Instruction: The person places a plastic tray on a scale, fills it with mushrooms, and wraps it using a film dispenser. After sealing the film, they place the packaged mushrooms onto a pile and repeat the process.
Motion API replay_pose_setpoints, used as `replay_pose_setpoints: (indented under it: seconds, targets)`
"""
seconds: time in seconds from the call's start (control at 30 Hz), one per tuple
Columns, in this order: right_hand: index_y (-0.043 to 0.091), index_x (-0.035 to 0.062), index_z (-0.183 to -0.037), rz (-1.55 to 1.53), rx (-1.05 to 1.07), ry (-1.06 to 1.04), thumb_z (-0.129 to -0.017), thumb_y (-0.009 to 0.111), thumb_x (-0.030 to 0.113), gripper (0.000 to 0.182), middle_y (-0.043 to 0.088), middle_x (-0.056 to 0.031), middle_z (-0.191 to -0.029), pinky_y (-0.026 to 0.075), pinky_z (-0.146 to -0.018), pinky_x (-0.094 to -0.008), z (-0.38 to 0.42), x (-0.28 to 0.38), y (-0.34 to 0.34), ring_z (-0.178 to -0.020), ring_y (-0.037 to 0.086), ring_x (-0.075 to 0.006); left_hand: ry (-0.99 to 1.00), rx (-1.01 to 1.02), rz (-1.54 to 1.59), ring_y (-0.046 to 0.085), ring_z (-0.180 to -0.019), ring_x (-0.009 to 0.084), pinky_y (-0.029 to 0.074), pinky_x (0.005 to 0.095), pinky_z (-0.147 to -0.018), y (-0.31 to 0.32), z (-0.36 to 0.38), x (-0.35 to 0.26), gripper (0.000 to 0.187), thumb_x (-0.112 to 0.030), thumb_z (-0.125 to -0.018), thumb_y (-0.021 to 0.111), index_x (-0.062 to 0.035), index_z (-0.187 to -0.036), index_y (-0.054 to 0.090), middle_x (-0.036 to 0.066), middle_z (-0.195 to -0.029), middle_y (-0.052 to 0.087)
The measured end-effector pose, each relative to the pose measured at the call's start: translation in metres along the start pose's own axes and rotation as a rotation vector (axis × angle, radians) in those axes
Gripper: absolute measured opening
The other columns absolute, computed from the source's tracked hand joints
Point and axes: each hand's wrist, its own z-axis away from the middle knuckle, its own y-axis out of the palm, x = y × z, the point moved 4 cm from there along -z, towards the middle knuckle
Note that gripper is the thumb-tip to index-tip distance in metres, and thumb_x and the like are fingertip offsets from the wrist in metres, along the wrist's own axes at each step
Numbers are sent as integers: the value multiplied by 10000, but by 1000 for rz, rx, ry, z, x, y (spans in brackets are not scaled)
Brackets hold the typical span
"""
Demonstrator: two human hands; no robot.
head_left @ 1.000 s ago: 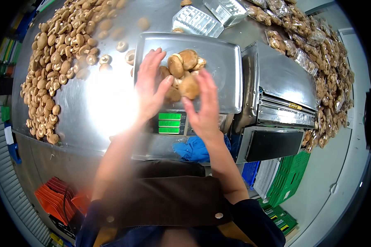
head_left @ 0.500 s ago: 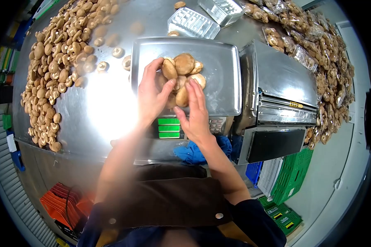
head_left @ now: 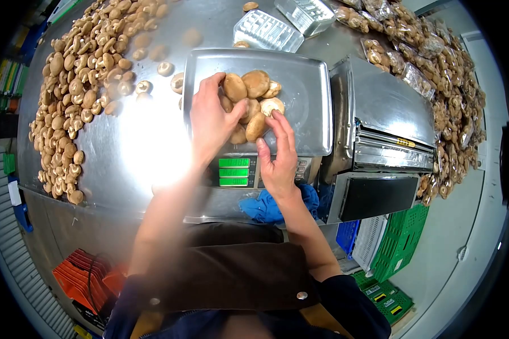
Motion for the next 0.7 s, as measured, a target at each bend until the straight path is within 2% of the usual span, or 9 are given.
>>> replay_pose_setpoints:
  seconds: [0.13,0.17,0.23,0.4,0.53,0.57,0.63,0.7]
  targets:
    - [501,0,-1236,-1,-24,18,-897,572,112,365,448,-175,-1338,366,-1033,-399,1,0,-11,-1238,444,-339,6,-155,293,558,-1080,235,411,352,-984,-16,3,12,563,-119,-731,731,0,-1231,501,126,-1172,569]
    - [504,-2,-1231,8,-34,25,-898,568,106,356,452,-175,-1335,369,-1031,-398,2,-1,-15,-1234,448,-337,74,-200,363,552,-1087,223,408,350,-990,-27,3,17,555,-98,-740,722,-21,-1242,497,106,-1174,565]
    - [509,-6,-1222,19,-54,39,-898,562,96,344,460,-176,-1327,379,-1022,-392,4,-5,-22,-1224,461,-333,63,-223,526,552,-1106,206,428,338,-978,-53,6,17,525,-18,-772,676,-19,-1257,478,110,-1194,557]
    - [517,-22,-1203,52,-87,41,-903,550,81,319,489,-181,-1295,418,-985,-367,7,-10,-33,-1173,511,-317,-78,-326,470,550,-1115,215,449,336,-965,-95,8,18,507,20,-792,641,-7,-1270,475,119,-1194,566]
    - [521,-12,-1200,57,-82,19,-906,550,87,311,502,-169,-1284,418,-979,-369,0,-5,-28,-1162,520,-313,-10,-168,488,555,-1103,196,442,328,-970,-78,14,7,536,7,-771,658,-15,-1277,483,105,-1190,572]
    - [522,-8,-1200,58,-84,14,-906,551,89,311,504,-167,-1283,418,-977,-370,-2,-5,-26,-1161,520,-310,18,-143,453,568,-1061,223,475,349,-883,-70,13,9,574,-98,-704,705,-29,-1237,506,106,-1159,556]
    - [528,-1,-1194,43,-85,2,-905,553,89,304,510,-162,-1277,418,-974,-372,-7,-2,-25,-1158,522,-308,81,-57,356,552,-1104,207,449,339,-960,-58,15,0,580,-13,-714,689,-9,-1262,500,100,-1205,543]
    - [535,5,-1188,38,-90,-1,-903,556,90,298,514,-160,-1273,418,-971,-373,-8,-2,-26,-1156,522,-307,123,-10,263,538,-1119,227,455,354,-948,-49,17,-14,549,-21,-714,668,-9,-1241,516,128,-1225,519]
